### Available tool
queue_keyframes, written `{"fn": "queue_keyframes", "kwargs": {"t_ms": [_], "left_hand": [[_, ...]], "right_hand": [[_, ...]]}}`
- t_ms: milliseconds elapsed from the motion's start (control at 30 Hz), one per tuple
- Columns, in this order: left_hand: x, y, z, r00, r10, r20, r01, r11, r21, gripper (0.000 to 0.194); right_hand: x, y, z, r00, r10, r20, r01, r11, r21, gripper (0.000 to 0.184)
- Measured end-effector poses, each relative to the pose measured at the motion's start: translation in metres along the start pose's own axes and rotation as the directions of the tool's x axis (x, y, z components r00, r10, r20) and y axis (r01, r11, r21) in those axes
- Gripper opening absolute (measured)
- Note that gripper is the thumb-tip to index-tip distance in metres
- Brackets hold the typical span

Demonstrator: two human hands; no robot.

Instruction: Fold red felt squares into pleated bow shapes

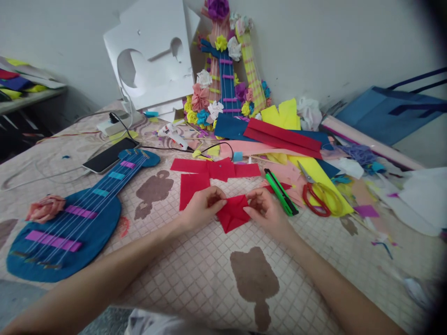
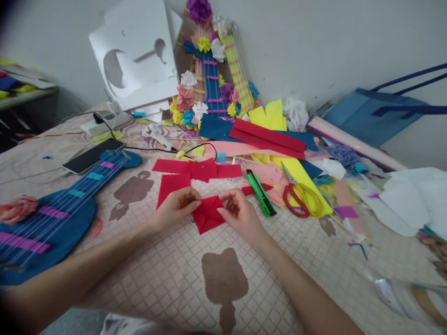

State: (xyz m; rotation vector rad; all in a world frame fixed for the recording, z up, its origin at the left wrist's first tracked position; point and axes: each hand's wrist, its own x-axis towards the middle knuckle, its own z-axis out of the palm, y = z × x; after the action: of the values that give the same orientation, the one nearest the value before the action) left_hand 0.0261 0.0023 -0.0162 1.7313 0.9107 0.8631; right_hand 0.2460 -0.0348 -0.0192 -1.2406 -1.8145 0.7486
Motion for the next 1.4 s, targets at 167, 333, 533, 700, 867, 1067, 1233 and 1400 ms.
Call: {"fn": "queue_keyframes", "kwargs": {"t_ms": [167, 333, 533, 700, 867, 1067, 1233, 1400], "left_hand": [[-0.003, 0.002, -0.001, 0.981, -0.133, 0.143, 0.162, 0.963, -0.218, 0.029], [-0.006, 0.001, -0.002, 0.954, -0.166, 0.248, 0.24, 0.923, -0.301, 0.059], [-0.007, -0.004, -0.003, 0.971, -0.173, 0.167, 0.214, 0.938, -0.272, 0.047], [-0.005, -0.005, -0.007, 0.966, -0.156, 0.205, 0.209, 0.939, -0.274, 0.045], [-0.009, -0.002, -0.005, 0.996, -0.075, 0.04, 0.078, 0.994, -0.071, 0.038], [-0.026, 0.013, -0.002, 0.962, 0.266, 0.062, -0.259, 0.819, 0.512, 0.027], [-0.032, 0.011, 0.003, 0.944, 0.238, 0.227, -0.329, 0.674, 0.661, 0.016], [-0.032, 0.006, 0.001, 0.922, 0.287, 0.259, -0.385, 0.612, 0.691, 0.013]], "right_hand": [[-0.002, -0.001, 0.009, 0.989, 0.147, 0.033, -0.15, 0.945, 0.291, 0.025], [-0.007, -0.001, 0.008, 0.981, 0.192, -0.034, -0.174, 0.941, 0.291, 0.024], [-0.016, -0.004, -0.002, 0.995, -0.05, 0.091, 0.055, 0.997, -0.057, 0.018], [-0.016, 0.0, -0.007, 0.965, -0.193, 0.177, 0.224, 0.959, -0.172, 0.034], [-0.018, 0.007, -0.003, 0.946, -0.299, 0.122, 0.323, 0.884, -0.338, 0.029], [-0.023, 0.003, 0.001, 0.959, -0.271, 0.08, 0.279, 0.861, -0.425, 0.021], [-0.027, -0.002, -0.001, 0.963, -0.201, 0.181, 0.257, 0.888, -0.383, 0.019], [-0.028, -0.002, -0.004, 0.947, -0.219, 0.236, 0.302, 0.859, -0.413, 0.015]]}}
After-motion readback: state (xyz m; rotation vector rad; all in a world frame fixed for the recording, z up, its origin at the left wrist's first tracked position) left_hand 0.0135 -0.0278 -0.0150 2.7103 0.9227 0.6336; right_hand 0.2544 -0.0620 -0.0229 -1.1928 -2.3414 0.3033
